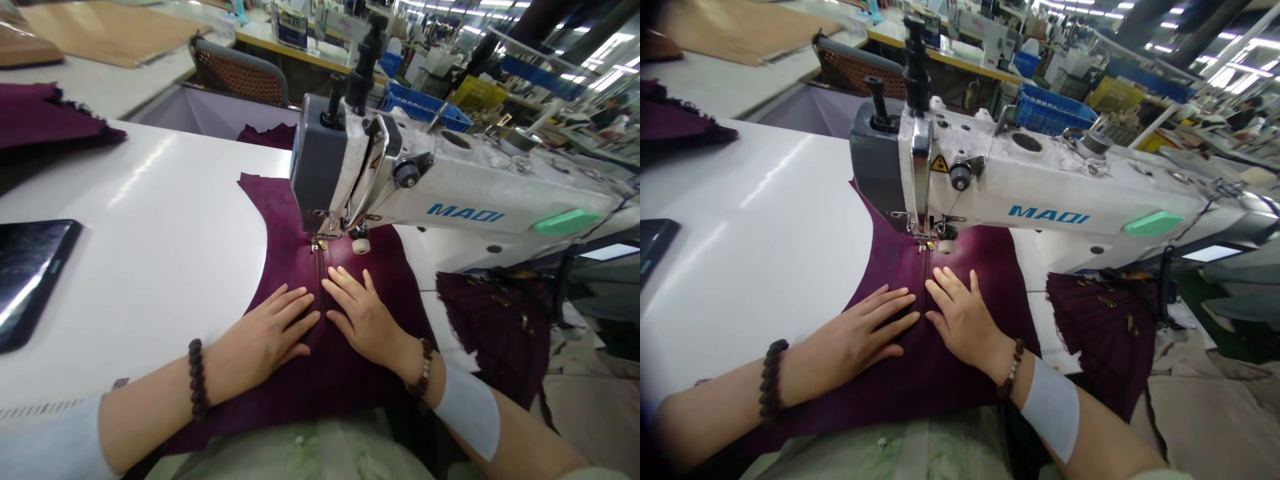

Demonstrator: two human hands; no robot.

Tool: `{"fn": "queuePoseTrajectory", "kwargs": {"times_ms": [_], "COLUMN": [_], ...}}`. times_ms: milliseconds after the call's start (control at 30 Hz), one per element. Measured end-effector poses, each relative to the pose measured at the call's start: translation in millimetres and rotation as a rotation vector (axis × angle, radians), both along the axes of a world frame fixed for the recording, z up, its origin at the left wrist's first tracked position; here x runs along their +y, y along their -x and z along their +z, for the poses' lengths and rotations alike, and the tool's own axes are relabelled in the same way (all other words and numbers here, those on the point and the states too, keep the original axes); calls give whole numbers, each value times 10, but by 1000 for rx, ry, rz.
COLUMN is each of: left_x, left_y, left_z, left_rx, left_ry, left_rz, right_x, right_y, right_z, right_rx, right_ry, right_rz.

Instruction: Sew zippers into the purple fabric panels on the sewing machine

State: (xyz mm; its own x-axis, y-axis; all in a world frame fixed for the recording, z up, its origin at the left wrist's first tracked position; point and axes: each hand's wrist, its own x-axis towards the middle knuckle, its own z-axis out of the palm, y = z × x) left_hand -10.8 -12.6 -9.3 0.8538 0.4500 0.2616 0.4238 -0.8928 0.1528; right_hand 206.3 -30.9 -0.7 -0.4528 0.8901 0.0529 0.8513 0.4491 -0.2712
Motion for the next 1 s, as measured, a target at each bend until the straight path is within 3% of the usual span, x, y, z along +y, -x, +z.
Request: {"fn": "queuePoseTrajectory", "kwargs": {"times_ms": [600, 1000], "left_x": [111, 400], "left_y": [-16, -29], "left_z": [-14, -37], "left_rx": [51, 45], "left_ry": [-4, -19], "left_rz": [17, 9], "right_x": [100, 413], "right_y": [17, -23], "right_z": [6, 14], "right_rx": [-26, 9], "right_ry": [-43, -39], "right_rz": [3, 14]}}
